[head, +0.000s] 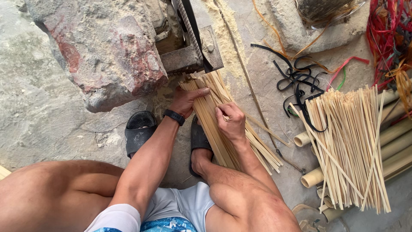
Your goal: The person sits on the ground and pulls bamboo strips by hand through a fixed blade mounted on a stone block, splitting them into thinner slats. They gather the split slats, tap them square on the ground, and bundle a stack together with a rubber band.
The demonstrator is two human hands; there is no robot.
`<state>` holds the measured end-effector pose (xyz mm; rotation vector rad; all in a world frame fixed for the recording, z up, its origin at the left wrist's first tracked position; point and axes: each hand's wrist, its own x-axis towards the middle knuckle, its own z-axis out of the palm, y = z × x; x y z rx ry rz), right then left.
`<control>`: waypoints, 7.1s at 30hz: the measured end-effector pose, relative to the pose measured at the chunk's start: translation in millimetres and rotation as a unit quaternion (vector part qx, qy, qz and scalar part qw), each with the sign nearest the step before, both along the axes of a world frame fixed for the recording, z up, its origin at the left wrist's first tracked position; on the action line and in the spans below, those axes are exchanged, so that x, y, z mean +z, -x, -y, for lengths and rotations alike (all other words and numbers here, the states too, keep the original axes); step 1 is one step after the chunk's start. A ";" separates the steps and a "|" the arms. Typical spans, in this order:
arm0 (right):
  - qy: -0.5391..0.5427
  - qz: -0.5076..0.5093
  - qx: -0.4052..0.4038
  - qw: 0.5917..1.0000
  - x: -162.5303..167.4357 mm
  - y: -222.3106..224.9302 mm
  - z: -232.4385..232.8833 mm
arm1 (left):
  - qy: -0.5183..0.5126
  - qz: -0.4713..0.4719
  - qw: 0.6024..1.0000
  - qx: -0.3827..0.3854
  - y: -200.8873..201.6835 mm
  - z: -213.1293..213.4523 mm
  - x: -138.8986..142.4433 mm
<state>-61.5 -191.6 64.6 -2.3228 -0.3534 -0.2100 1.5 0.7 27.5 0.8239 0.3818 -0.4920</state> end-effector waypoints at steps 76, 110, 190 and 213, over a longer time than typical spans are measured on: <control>0.059 -0.006 -0.068 0.996 -17.8 -32.1 -5.6 | 0.018 -0.021 1.000 0.015 3.4 -3.9 -3.0; 0.123 0.069 -0.023 0.990 -0.5 -37.6 -3.9 | -0.002 -0.022 0.999 0.029 -0.1 1.0 2.1; 0.105 -0.005 -0.014 0.994 -14.4 -60.4 -14.8 | 0.036 0.025 0.999 0.018 6.9 -11.0 -1.9; 0.091 -0.051 -0.068 0.992 -28.4 -38.2 -15.0 | 0.001 -0.001 1.000 0.006 1.3 -8.2 -3.6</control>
